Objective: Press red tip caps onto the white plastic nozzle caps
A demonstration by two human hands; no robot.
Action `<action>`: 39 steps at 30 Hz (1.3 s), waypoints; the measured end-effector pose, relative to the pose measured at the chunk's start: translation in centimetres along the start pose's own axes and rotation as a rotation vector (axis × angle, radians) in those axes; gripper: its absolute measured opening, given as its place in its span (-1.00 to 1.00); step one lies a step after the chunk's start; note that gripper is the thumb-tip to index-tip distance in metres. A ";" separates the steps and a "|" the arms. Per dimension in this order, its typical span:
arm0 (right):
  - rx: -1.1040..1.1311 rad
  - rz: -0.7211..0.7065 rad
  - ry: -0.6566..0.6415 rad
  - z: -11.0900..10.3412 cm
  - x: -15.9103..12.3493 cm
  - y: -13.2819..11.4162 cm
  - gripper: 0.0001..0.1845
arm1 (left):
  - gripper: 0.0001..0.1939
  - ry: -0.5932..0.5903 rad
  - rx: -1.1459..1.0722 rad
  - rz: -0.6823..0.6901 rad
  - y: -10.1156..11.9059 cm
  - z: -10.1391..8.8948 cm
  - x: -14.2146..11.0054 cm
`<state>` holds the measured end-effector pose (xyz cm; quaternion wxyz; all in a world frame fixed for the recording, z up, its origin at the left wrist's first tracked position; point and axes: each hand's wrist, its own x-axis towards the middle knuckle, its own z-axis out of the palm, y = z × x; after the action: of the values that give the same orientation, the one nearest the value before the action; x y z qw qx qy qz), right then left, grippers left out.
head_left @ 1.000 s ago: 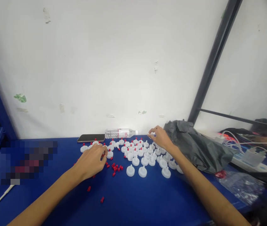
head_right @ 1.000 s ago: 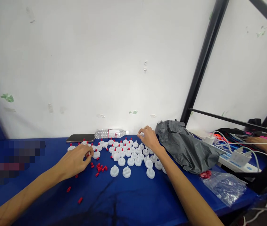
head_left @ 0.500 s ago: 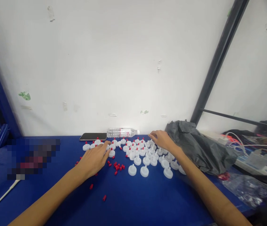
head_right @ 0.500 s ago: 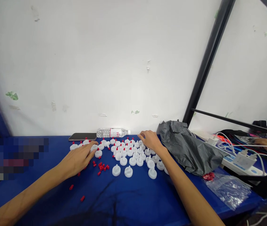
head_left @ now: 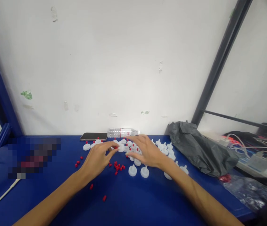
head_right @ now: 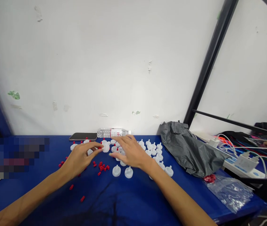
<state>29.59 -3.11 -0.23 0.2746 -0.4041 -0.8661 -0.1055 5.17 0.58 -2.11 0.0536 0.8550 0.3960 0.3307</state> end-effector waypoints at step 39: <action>-0.235 0.540 0.146 -0.7 -4.0 14.3 -0.76 | -0.69 -0.111 0.158 -0.085 -1.6 1.1 -0.2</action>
<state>42.84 3.34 -2.43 0.3056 -0.6400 -0.6873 -0.1570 4.69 1.72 -3.64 0.0217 0.8560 0.4532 0.2480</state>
